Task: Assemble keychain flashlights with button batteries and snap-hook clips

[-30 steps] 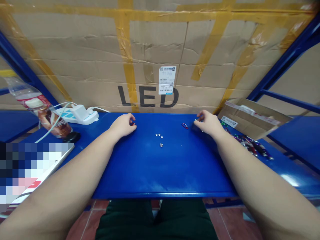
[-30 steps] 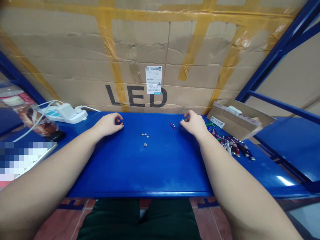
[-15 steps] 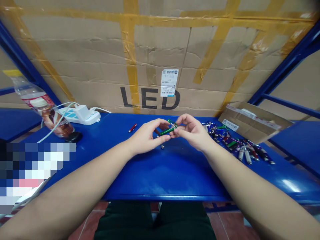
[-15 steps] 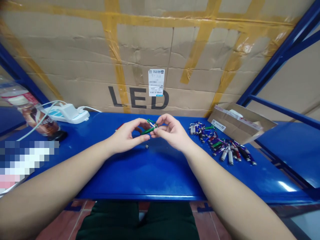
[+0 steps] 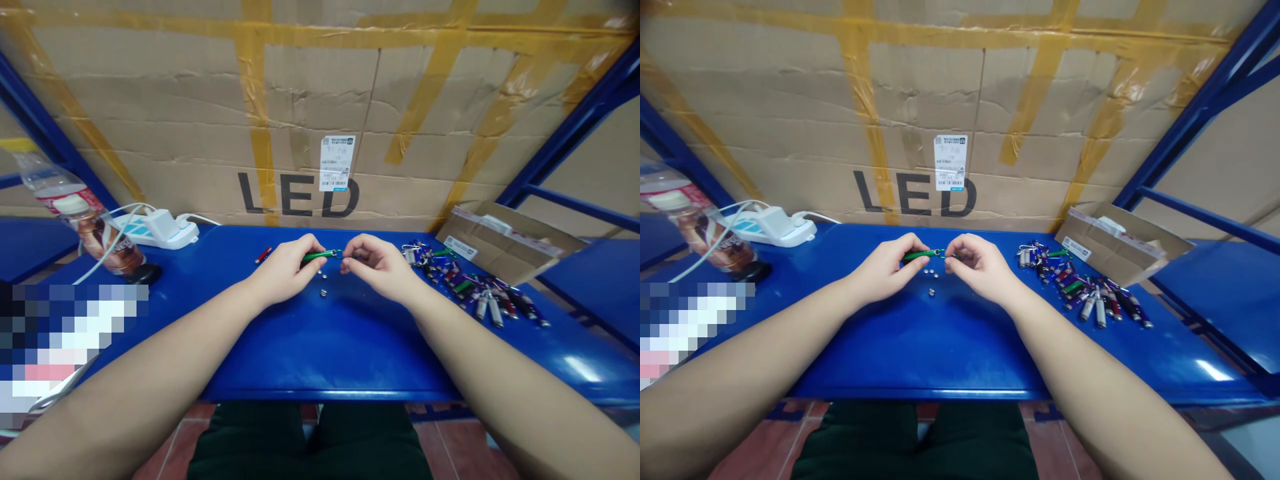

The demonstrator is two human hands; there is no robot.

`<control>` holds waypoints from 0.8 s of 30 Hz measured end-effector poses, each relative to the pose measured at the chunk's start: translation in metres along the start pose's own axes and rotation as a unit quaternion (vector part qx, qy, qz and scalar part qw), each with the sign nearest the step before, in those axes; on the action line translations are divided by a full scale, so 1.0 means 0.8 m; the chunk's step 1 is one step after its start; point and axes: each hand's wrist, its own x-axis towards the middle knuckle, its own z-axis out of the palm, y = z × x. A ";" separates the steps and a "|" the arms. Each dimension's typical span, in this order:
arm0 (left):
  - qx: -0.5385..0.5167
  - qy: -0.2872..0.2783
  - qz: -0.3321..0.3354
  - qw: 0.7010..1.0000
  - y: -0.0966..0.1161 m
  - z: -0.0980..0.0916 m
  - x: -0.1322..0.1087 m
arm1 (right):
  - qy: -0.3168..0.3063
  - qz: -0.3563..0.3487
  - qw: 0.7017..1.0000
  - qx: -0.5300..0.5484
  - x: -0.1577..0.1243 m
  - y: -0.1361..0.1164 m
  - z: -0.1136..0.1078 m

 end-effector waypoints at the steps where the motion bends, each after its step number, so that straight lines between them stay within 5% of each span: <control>1: -0.001 0.003 -0.005 1.000 0.000 0.000 0.000 | 0.002 0.012 1.000 0.020 0.000 0.001 0.000; 13: -0.017 -0.010 0.002 1.000 -0.002 0.001 -0.001 | -0.011 0.082 0.993 0.084 0.005 0.004 -0.001; 24: 0.011 -0.009 0.066 0.998 -0.007 0.003 0.001 | 0.009 0.060 0.996 0.066 0.004 0.011 -0.001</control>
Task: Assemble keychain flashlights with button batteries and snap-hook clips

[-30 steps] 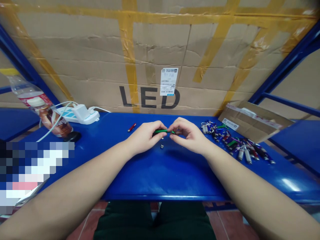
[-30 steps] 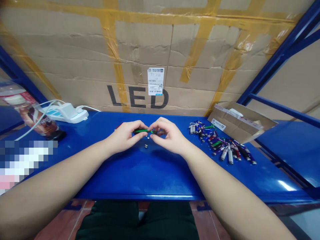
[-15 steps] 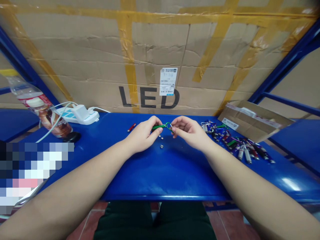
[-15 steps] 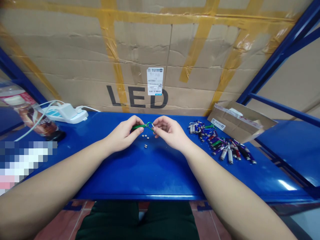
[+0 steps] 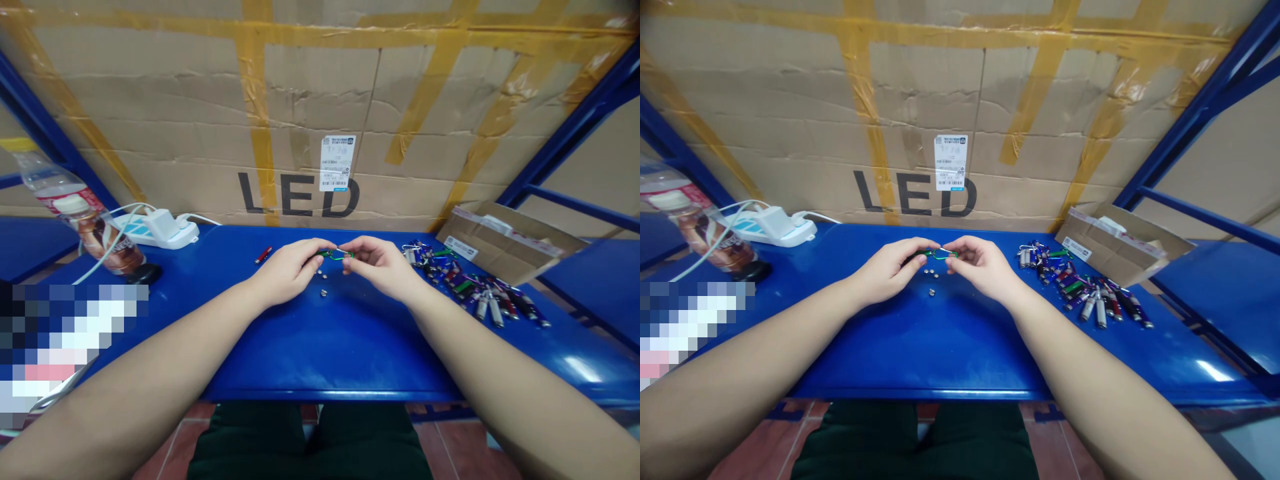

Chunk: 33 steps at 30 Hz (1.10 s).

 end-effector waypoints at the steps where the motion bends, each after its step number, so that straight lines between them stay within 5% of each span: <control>1: -0.006 0.002 -0.004 1.000 0.000 0.000 0.000 | 0.006 -0.007 1.000 -0.009 -0.001 0.000 0.001; 12: -0.051 -0.019 -0.046 0.997 0.001 -0.005 -0.001 | 0.007 -0.028 0.996 -0.079 -0.005 -0.009 0.001; 33: -0.055 -0.058 0.035 0.996 -0.008 -0.011 -0.003 | -0.075 -0.027 0.995 -0.063 -0.009 -0.008 0.000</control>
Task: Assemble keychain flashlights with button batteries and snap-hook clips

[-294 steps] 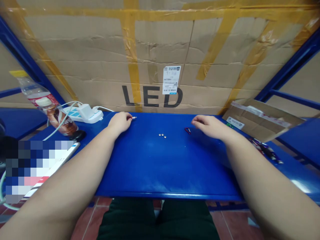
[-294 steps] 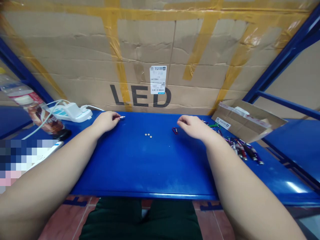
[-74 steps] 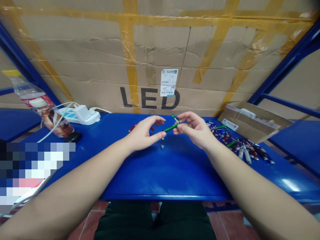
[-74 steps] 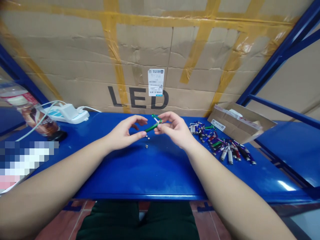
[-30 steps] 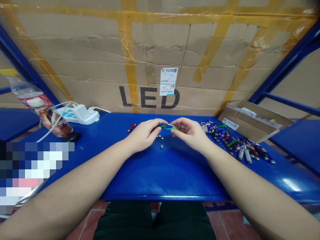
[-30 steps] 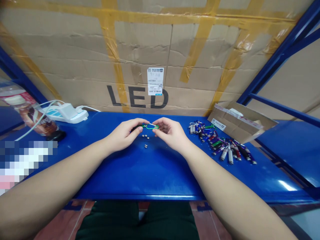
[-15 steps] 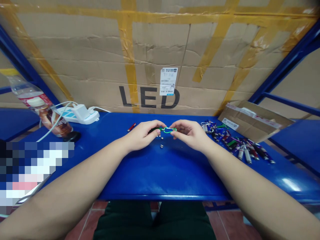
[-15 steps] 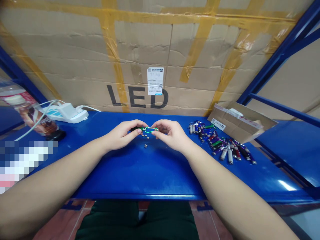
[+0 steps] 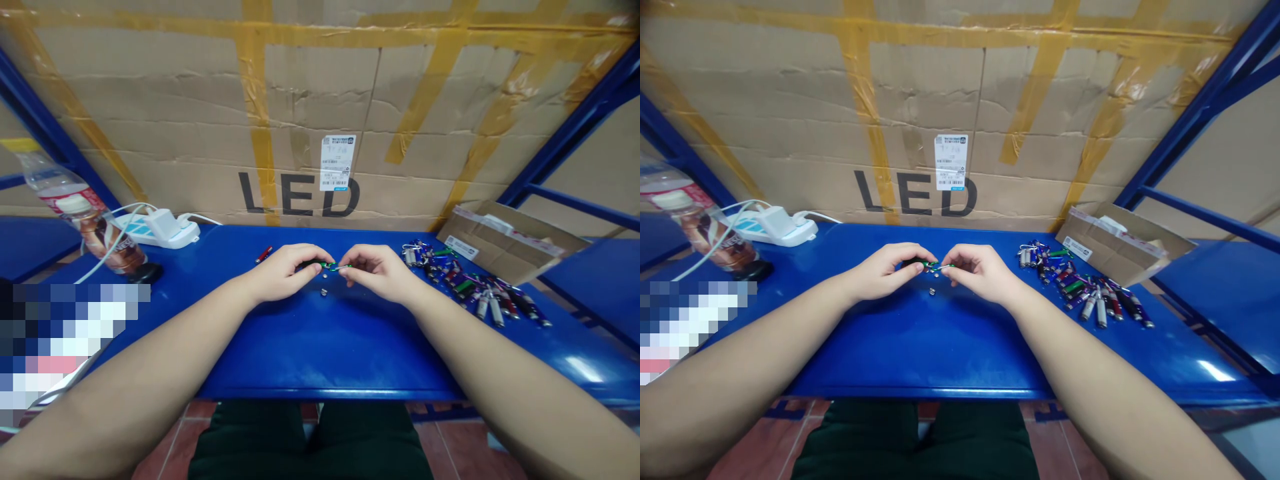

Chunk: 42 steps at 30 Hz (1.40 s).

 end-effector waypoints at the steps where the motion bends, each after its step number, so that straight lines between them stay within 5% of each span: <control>1: 0.004 0.000 0.006 1.000 0.000 0.000 0.000 | 0.000 0.000 1.000 -0.005 0.000 0.000 0.000; 11: 0.024 0.011 0.004 1.000 -0.001 0.003 0.000 | -0.003 0.039 0.999 0.000 0.002 0.002 0.001; 22: 0.037 0.007 0.052 0.998 0.004 0.002 0.000 | -0.120 0.117 0.986 -0.005 0.001 -0.009 0.008; 25: 0.044 0.040 0.057 0.997 0.001 0.002 0.001 | -0.101 0.123 0.987 -0.009 0.001 -0.009 0.008; 33: 0.105 0.173 -0.073 0.977 -0.018 -0.012 0.001 | 0.011 0.133 0.990 -0.032 0.004 0.014 -0.024; 37: 0.113 0.154 -0.143 0.971 -0.031 -0.019 -0.001 | 0.038 0.160 0.984 -0.062 0.005 0.036 -0.031; 42: 0.116 0.110 -0.212 0.964 -0.039 -0.024 -0.003 | 0.044 0.128 0.962 -0.236 0.005 0.045 -0.035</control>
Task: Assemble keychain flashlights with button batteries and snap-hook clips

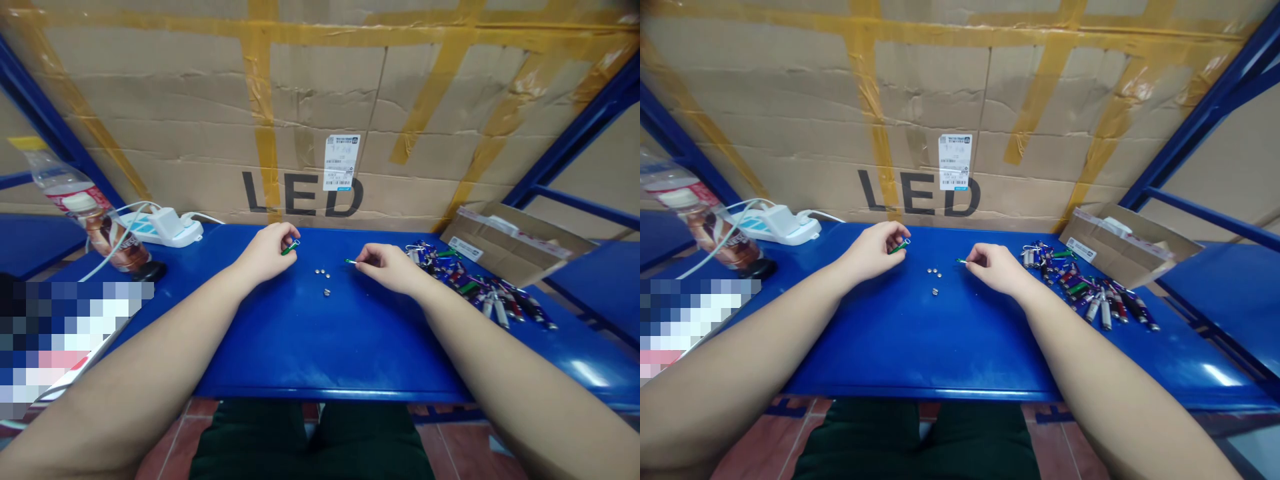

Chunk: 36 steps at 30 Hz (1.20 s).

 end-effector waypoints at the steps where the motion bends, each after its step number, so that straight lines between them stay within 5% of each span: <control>1: 0.003 -0.012 -0.015 1.000 -0.001 -0.001 0.000 | 0.005 -0.003 0.999 -0.032 0.001 0.000 -0.001; 8: 0.029 -0.045 -0.038 0.998 -0.019 -0.005 0.003 | -0.018 -0.026 0.985 -0.172 0.007 0.010 -0.007; 14: 0.021 -0.044 0.002 0.999 -0.029 -0.004 0.004 | -0.018 -0.031 0.987 -0.157 0.007 0.015 -0.012; 19: -0.027 -0.076 0.132 0.988 0.009 0.000 -0.004 | 0.024 -0.055 0.998 0.015 -0.001 -0.011 -0.003; 24: -0.057 -0.067 0.231 0.969 0.045 0.011 -0.017 | -0.079 -0.110 0.986 0.102 -0.014 -0.049 0.017; 28: -0.072 -0.050 0.261 0.961 0.047 0.014 -0.019 | -0.107 -0.078 0.976 0.172 -0.015 -0.055 0.027; 36: -0.038 -0.060 0.289 0.955 0.045 0.017 -0.018 | -0.190 0.054 0.890 0.411 -0.014 -0.054 0.021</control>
